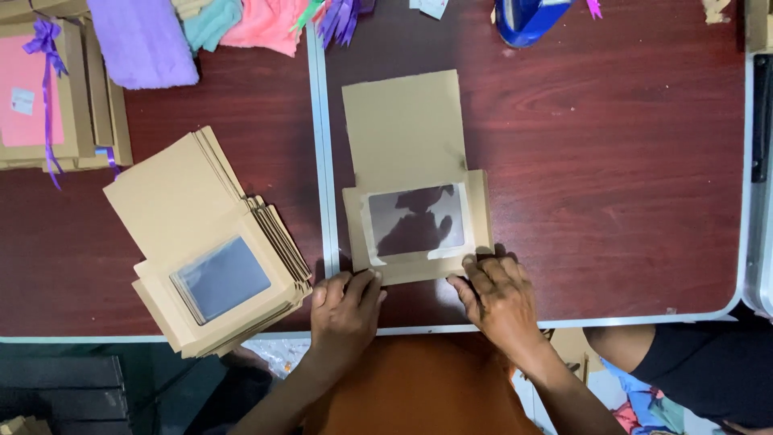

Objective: The person places a dark rectangular item into a brown paper envelope with a clear window, folds the flaps, and seals the envelope using a tape dispenser. The person then picks up a purple ribbon from the table.

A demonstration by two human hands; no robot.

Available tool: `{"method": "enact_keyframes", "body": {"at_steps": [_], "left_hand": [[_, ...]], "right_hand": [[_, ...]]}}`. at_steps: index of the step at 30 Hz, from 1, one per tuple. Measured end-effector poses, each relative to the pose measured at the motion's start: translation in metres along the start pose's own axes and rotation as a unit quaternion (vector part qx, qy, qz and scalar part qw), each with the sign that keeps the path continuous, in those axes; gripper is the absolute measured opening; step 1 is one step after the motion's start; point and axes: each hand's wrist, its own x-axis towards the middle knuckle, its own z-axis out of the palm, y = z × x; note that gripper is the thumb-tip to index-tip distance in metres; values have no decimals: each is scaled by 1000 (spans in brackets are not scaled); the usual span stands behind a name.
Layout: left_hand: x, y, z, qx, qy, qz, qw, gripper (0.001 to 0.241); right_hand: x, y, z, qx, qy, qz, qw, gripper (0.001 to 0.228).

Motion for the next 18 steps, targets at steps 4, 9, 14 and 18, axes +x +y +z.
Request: {"method": "enact_keyframes", "body": {"at_steps": [4,9,14,18], "left_hand": [[1,-4,0,60,-21,26,998,25],[17,-11,-5,-32,32,68,997,6],[8,-17,15,-16,57,88,994,13],[26,-18,2,-17,50,119,991,13]], "right_hand": [[1,6,-2,29,-4,-21,999,38],[-3,11,-3,-10,-9,-39,999,40],[8,8,-6,-6,48,-78,996,18],[6,23,8,-1,38,-112,993,22]]}}
